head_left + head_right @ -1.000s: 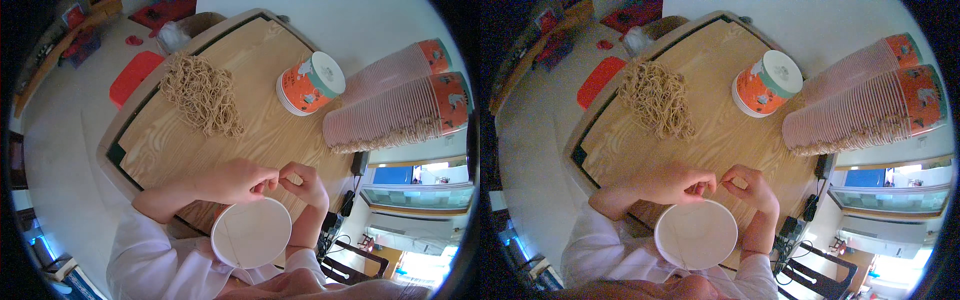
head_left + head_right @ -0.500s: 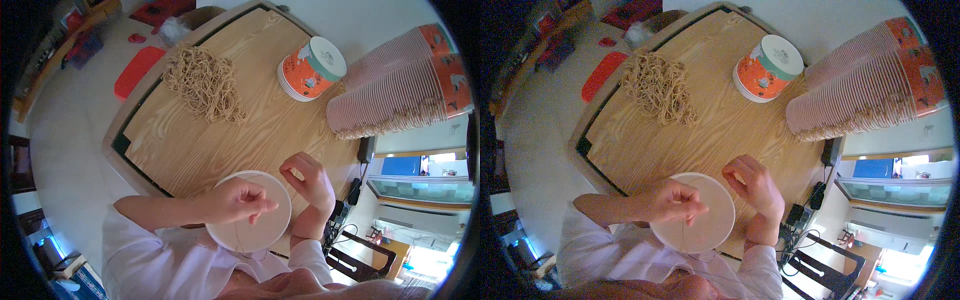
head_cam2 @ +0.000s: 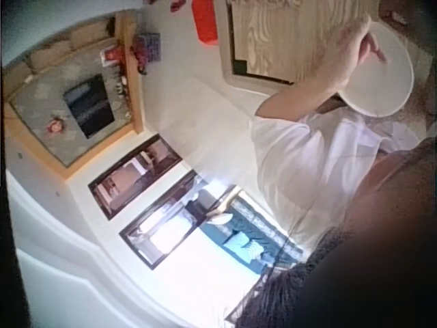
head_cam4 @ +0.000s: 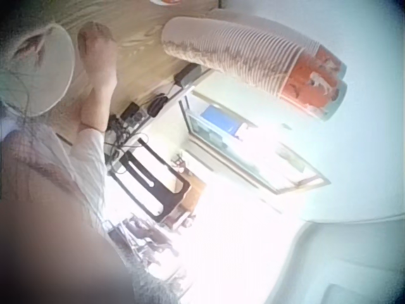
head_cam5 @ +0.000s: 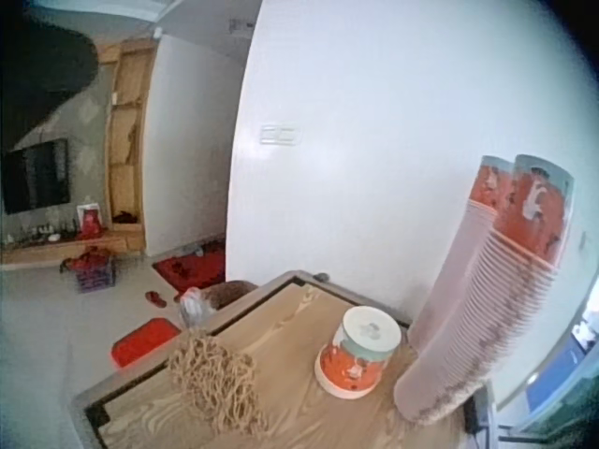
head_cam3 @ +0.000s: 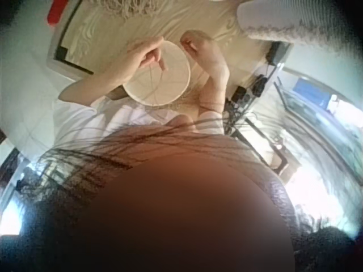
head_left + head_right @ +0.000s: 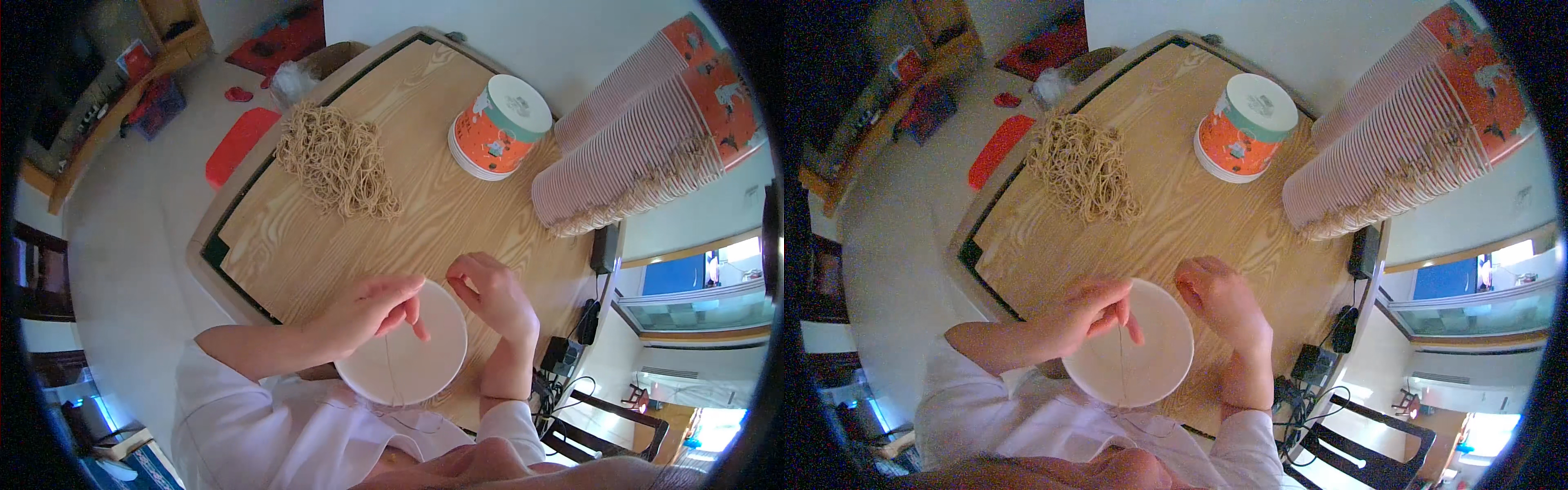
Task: Securing rubber bands around the rims of paper bowls.
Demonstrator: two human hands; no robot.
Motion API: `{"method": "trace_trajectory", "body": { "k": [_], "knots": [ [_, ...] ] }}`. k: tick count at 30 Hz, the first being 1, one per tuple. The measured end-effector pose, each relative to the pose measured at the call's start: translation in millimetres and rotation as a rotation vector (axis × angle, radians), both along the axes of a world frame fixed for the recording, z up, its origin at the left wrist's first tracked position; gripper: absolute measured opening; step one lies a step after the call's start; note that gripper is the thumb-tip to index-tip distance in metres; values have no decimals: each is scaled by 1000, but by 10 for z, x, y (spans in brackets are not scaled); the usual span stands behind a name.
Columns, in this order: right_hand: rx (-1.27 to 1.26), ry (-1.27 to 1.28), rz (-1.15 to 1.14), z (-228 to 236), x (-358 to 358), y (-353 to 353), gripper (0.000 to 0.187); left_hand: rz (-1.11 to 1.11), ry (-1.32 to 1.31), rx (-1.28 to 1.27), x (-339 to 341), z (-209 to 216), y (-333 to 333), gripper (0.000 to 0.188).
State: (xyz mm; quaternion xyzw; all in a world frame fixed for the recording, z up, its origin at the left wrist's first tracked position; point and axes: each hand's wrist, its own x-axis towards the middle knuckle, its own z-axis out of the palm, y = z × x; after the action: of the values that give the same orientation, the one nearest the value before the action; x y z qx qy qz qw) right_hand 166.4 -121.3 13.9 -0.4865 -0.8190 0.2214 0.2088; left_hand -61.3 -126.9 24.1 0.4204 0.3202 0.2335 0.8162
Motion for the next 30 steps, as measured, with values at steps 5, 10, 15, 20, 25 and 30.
{"method": "trace_trajectory", "body": {
  "k": [5,10,15,20,25,30],
  "knots": [
    [-23,5,15,7,22,-7,10,23,-28,81,48,29,0,39],
    [-4,39,-15,52,-7,-25,9,111,-2,106,-46,12,6,38],
    [30,52,14,-8,-70,32,9,170,24,107,70,-123,154,34],
    [5,67,-6,22,-58,44,9,130,23,57,78,-131,302,26],
    [-10,63,-50,-1,-68,52,11,-27,294,799,-24,4,526,11],
    [4,73,-55,-26,-103,45,13,-164,792,1383,-108,8,710,20]
  ]
}}
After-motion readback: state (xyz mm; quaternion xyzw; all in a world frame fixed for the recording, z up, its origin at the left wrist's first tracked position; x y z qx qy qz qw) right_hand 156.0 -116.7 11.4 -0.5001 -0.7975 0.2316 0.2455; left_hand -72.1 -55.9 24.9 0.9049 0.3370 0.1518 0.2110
